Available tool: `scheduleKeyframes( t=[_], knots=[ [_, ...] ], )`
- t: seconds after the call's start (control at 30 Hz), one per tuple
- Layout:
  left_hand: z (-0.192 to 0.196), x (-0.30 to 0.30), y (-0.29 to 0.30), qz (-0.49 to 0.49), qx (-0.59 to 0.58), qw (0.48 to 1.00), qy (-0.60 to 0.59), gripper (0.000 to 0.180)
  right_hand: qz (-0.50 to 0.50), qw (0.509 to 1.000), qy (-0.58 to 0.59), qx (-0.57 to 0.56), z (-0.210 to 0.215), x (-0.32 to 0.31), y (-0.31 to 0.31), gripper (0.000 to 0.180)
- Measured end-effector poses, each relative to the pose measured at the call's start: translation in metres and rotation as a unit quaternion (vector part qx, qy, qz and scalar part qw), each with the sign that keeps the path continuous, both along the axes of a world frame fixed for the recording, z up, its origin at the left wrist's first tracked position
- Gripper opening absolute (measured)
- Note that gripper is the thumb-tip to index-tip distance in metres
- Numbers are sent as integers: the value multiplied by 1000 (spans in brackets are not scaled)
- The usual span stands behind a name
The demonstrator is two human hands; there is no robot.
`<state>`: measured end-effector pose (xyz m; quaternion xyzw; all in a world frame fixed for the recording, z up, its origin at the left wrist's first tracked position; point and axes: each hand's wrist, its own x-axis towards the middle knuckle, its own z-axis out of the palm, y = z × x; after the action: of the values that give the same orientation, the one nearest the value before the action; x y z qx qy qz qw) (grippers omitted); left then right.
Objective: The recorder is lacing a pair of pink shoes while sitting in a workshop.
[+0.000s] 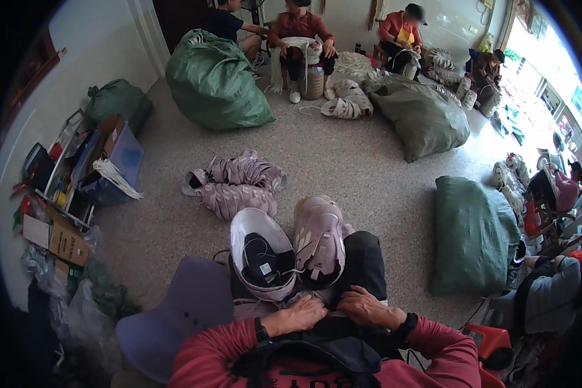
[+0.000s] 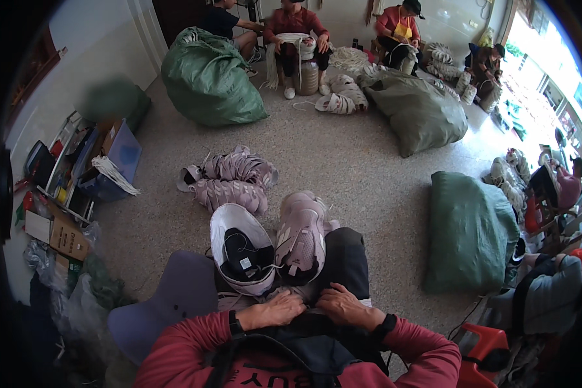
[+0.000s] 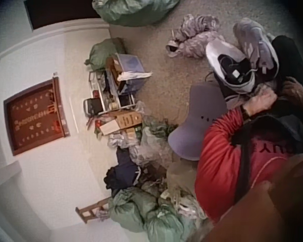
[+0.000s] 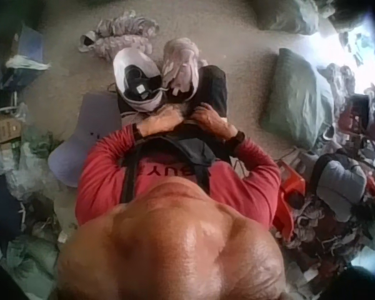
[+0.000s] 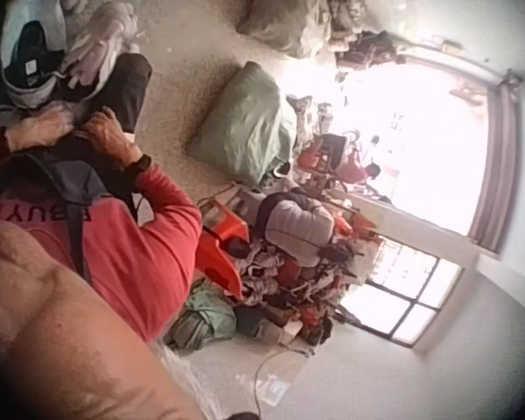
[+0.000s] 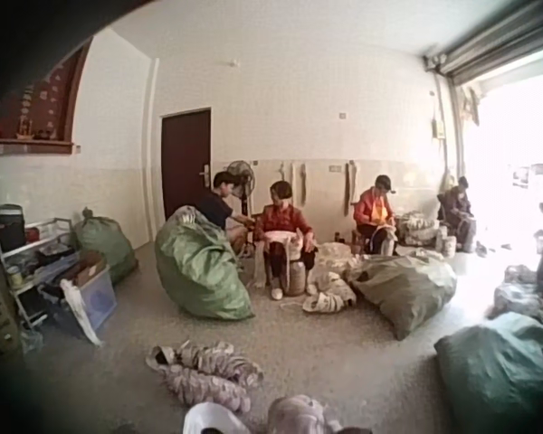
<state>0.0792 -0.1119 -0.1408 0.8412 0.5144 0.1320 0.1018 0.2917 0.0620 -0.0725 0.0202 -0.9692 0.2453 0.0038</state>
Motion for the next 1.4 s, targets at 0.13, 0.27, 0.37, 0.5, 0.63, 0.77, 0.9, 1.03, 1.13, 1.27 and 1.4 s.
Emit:
scheduleKeyframes(
  t=[0.13,0.27,0.37,0.5,0.63,0.77,0.9,1.03,1.13,1.27,1.4],
  knots=[
    [18,2,-16,25,-139,988,-61,26,25,991,18,-129,-7,-5,-14,30],
    [40,4,-2,57,-103,991,-69,20,-42,974,54,-216,-19,-16,-12,25],
    [83,-6,-19,110,54,966,-229,17,-75,982,47,-168,3,-16,-9,24],
    [104,-27,-65,288,64,919,-260,20,-79,983,7,-167,8,-14,-12,22],
    [93,-36,-113,380,56,894,-230,22,-72,979,-76,-175,3,-13,-16,27],
    [86,-32,-126,347,63,919,-176,23,-76,980,-137,-121,27,-17,-33,30],
    [75,-31,-109,302,55,944,-124,30,-65,988,-106,-86,25,-16,-38,34],
    [62,-43,-79,216,-11,976,-19,39,-38,985,-80,-147,9,-14,-24,31],
    [54,-49,-64,175,-29,983,38,28,-51,974,-87,-203,12,-22,-15,28],
    [62,-52,-43,113,59,989,77,11,-66,973,-16,-220,24,-25,-5,23],
    [51,-45,-48,89,79,977,175,4,-35,982,70,-174,9,-25,-8,24]
  ],
)
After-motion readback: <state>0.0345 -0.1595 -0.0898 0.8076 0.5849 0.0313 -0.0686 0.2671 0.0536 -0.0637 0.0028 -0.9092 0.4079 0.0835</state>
